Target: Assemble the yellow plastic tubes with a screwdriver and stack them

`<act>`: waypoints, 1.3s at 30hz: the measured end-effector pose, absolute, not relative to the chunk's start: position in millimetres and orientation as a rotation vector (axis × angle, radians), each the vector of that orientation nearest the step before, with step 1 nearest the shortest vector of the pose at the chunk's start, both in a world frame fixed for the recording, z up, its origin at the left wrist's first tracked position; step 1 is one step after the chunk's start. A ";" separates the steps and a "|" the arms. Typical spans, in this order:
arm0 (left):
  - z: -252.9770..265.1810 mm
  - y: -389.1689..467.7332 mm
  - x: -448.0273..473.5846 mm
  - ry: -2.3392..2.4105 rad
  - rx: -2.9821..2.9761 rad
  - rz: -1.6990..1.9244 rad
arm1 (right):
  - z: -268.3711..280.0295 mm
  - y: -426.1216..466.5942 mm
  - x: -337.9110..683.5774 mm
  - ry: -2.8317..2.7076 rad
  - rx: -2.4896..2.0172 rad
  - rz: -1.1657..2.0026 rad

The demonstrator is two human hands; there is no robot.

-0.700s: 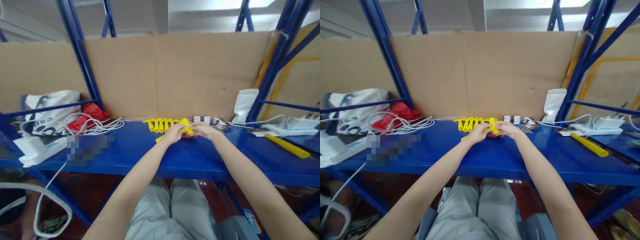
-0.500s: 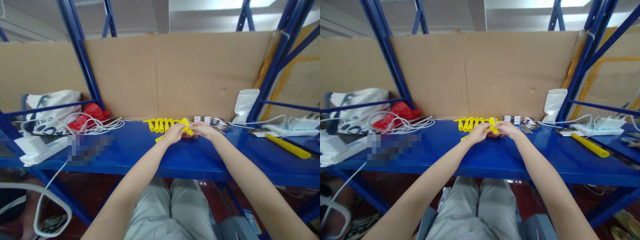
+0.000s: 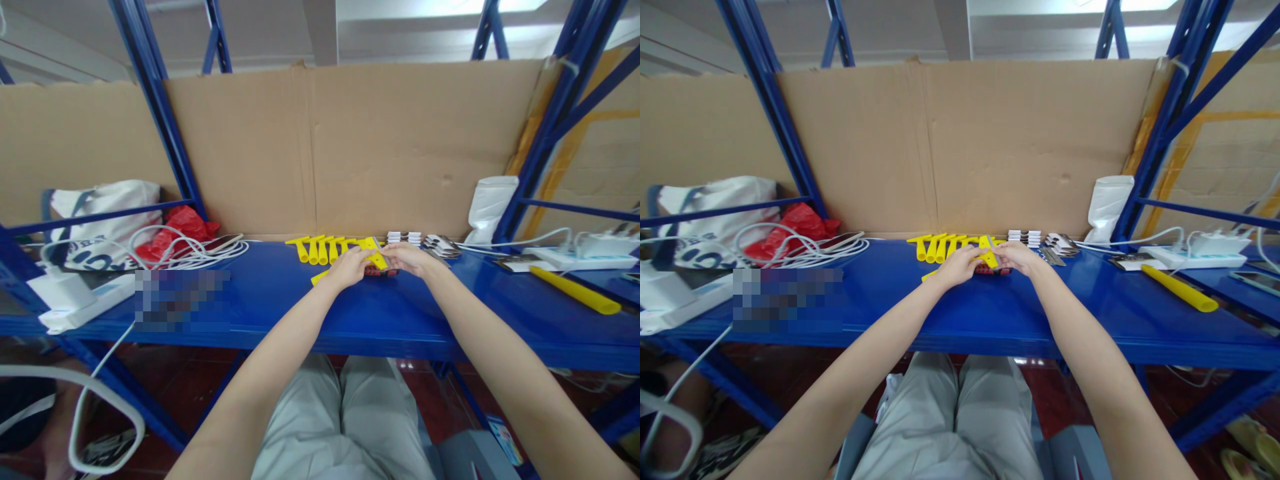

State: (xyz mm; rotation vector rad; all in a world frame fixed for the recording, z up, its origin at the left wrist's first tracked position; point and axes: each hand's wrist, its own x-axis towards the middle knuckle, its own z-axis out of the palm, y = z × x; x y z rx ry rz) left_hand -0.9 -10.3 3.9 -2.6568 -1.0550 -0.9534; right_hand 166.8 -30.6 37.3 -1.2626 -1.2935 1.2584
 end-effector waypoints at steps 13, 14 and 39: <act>6.0 -16.2 -2.4 -1.072 -2.652 -0.882 | 38.5 -32.4 164.5 -1.301 -1.317 1.168; 6.2 -16.2 -2.7 -1.064 -2.654 -0.883 | 38.3 -32.5 164.4 -1.302 -1.310 1.164; 8.2 -24.5 4.7 -1.136 -2.761 -0.820 | 18.2 -1.4 242.7 -1.766 -2.202 -0.102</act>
